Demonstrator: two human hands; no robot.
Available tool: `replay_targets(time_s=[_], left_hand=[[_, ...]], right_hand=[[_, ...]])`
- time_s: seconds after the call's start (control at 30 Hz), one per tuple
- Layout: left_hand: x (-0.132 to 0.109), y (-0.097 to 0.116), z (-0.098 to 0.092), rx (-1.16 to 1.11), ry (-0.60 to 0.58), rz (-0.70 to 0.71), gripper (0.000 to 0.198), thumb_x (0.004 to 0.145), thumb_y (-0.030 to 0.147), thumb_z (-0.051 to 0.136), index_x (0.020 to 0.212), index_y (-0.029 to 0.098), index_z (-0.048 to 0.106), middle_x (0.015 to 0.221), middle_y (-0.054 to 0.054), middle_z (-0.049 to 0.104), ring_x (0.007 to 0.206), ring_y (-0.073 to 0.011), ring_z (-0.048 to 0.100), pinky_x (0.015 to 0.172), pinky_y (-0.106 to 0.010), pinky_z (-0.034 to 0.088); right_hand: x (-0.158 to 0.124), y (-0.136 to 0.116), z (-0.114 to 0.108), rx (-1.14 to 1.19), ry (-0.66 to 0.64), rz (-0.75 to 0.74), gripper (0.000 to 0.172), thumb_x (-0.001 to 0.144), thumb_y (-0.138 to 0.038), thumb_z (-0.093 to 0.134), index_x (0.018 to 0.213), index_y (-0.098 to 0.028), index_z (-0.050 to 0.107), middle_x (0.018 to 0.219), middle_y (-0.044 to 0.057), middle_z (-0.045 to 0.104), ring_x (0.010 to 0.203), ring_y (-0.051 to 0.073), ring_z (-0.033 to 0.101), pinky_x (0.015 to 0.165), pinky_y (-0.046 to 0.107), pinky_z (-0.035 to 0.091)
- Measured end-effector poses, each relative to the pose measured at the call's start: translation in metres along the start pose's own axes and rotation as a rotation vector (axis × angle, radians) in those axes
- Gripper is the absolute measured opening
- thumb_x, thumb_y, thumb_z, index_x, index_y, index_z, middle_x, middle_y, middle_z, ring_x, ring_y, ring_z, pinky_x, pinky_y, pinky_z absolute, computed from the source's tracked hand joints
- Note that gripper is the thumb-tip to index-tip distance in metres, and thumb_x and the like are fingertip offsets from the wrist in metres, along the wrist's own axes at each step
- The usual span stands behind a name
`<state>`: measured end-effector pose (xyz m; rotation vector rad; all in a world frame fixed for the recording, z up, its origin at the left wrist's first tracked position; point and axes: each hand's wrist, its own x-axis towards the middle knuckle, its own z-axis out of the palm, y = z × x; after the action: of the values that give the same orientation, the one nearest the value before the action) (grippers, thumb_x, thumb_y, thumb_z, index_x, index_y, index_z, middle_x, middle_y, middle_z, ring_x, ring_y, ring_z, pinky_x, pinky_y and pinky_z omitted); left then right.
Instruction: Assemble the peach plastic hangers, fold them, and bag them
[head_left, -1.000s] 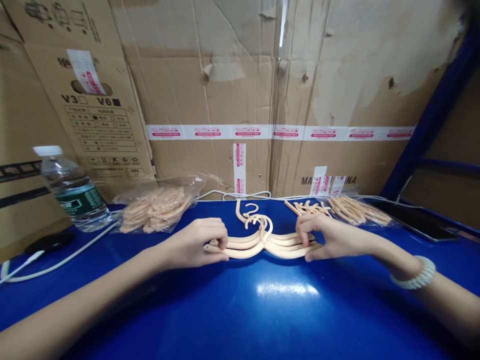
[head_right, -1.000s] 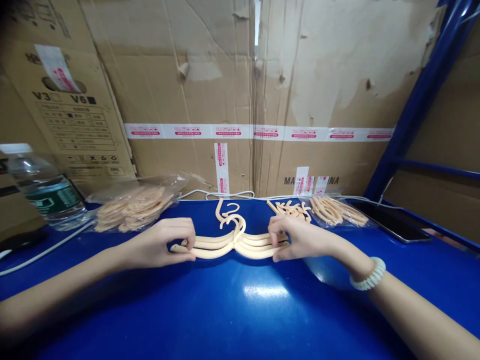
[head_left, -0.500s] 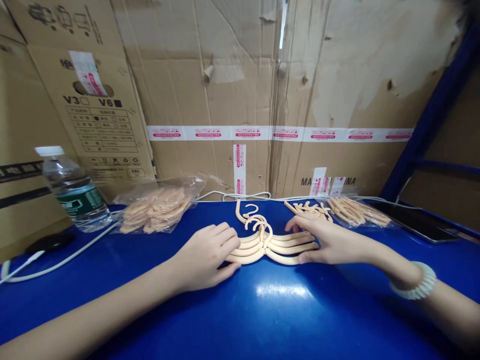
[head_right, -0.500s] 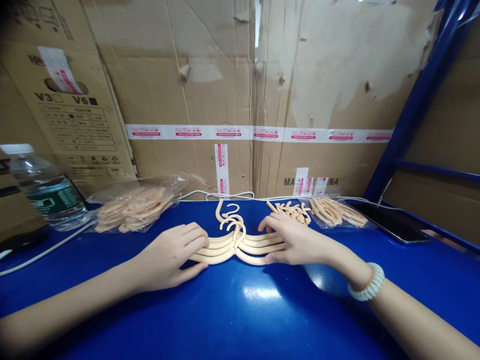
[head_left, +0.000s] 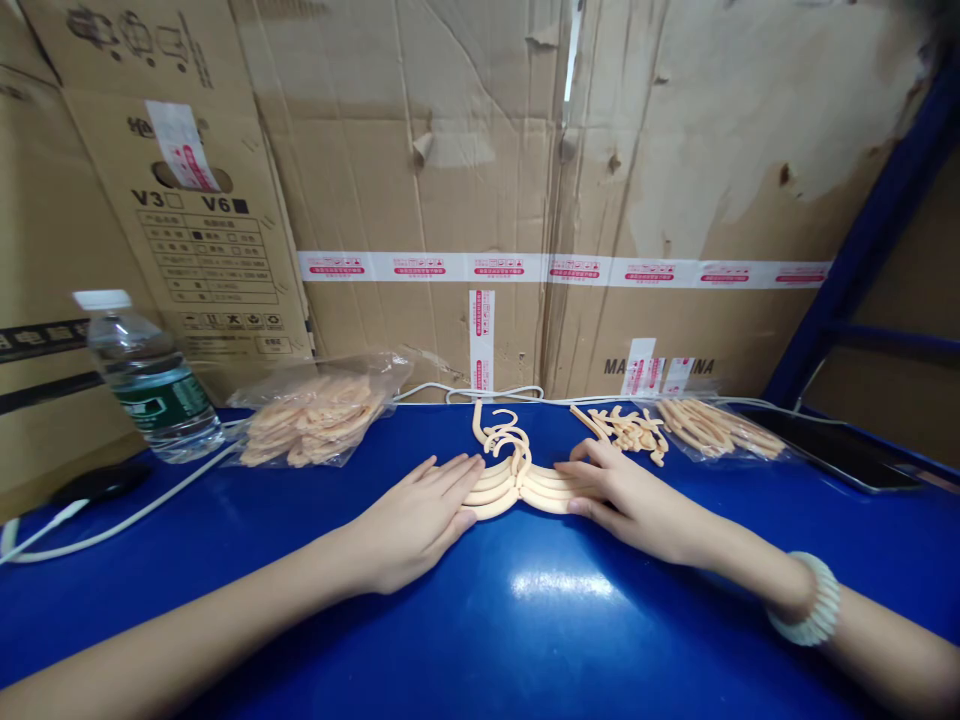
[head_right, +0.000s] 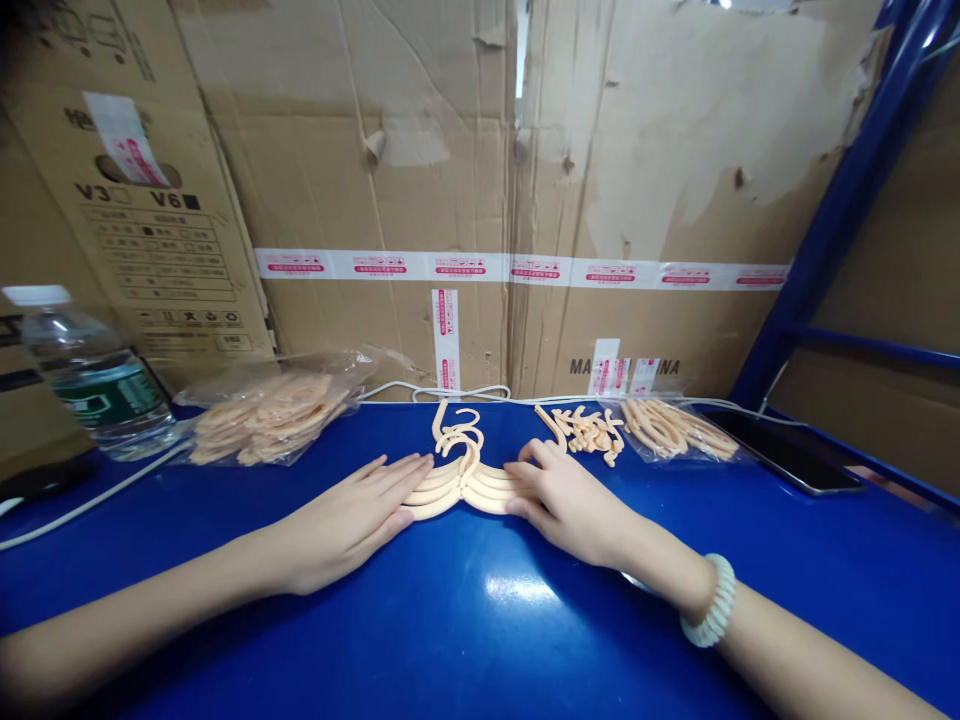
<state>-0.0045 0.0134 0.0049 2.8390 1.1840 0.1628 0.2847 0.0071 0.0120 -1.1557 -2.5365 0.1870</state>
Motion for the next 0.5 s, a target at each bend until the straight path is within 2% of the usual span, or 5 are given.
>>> replay_targets(time_s=[0.17,0.5], left_hand=[[0.002,-0.006,0.001,0.024,0.002,-0.028,0.054,0.101,0.037,0.025,0.149,0.013,0.026,0.153,-0.014,0.028,0.143,-0.0258,0.025,0.115,-0.050,0.022],[0.001,-0.002,0.008,-0.007,0.052,-0.047,0.053,0.100,0.037,0.026,0.148,0.016,0.029,0.153,-0.011,0.031,0.143,-0.0259,0.026,0.116,-0.051,0.019]], right_hand=[[0.002,0.003,0.011,-0.063,0.085,0.021,0.031,0.095,-0.028,0.047,0.121,-0.017,0.060,0.112,0.014,0.054,0.102,0.029,0.050,0.092,0.050,0.043],[0.003,0.011,0.010,-0.054,0.080,0.082,0.030,0.092,-0.023,0.047,0.115,-0.016,0.063,0.110,0.013,0.058,0.103,0.029,0.052,0.093,0.048,0.042]])
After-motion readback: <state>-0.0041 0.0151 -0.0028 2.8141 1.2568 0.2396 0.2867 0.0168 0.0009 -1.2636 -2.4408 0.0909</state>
